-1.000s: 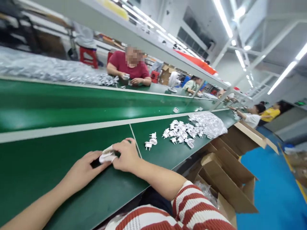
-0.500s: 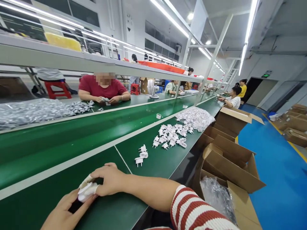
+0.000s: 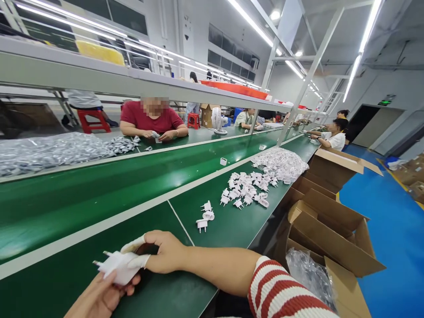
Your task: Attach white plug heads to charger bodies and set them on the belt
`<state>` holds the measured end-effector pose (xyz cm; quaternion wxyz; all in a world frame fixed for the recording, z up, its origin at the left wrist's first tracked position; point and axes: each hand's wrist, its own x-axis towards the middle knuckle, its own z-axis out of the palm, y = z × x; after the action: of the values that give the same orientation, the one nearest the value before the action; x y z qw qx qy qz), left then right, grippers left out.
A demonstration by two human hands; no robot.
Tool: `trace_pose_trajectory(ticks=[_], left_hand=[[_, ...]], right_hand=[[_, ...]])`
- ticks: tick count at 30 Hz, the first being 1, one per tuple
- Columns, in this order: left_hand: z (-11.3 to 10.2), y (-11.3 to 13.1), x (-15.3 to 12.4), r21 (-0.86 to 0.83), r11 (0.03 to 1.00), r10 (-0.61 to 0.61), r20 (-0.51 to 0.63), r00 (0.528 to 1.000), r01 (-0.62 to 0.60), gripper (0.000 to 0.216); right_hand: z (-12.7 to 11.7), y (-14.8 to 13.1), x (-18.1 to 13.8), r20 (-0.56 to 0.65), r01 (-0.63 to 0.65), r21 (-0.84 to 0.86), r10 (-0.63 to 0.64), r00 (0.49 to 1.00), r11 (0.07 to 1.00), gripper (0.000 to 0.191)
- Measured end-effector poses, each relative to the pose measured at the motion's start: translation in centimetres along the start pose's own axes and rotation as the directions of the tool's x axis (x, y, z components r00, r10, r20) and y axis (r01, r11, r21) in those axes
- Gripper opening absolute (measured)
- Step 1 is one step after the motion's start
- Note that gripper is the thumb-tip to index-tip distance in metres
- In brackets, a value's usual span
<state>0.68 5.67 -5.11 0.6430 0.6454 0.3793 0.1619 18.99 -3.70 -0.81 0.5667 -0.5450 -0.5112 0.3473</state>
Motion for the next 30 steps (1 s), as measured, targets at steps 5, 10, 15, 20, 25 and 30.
trace_pose_trajectory(ticks=[5,10,15,20,25,30], left_hand=[[1.1,3.9,-1.7,-0.424,0.881,-0.195,0.081,0.978,0.21,0.04],[1.4,6.4,-3.8,-0.415,0.902,-0.062,0.156,0.986,0.122,0.046],[2.0,5.9,-3.5,-0.244,0.952,0.207,0.077,0.975,-0.183,0.051],[2.0,3.7,-2.9,0.028,0.864,0.503,-0.031,0.864,-0.502,0.054],[1.8,3.4,-3.2,0.189,0.758,0.633,0.011,0.774,-0.624,0.05],[2.2,3.5,-3.9,0.368,0.659,0.682,0.078,0.728,-0.657,0.059]], right_hand=[[-0.1,0.0,0.1,-0.042,-0.055,0.131,0.061,0.997,0.99,0.05],[-0.4,-0.2,0.6,-0.056,-0.039,0.182,0.05,0.997,0.983,0.051],[-0.7,-1.0,0.4,0.027,-0.085,0.301,0.081,0.996,0.95,0.053],[-1.1,-2.2,0.5,0.127,-0.273,0.547,0.244,0.961,0.791,0.054],[-1.1,-2.4,0.1,0.256,-0.409,0.561,0.319,0.912,0.72,0.058],[-1.0,-2.5,0.0,0.274,-0.424,0.557,0.324,0.906,0.714,0.062]])
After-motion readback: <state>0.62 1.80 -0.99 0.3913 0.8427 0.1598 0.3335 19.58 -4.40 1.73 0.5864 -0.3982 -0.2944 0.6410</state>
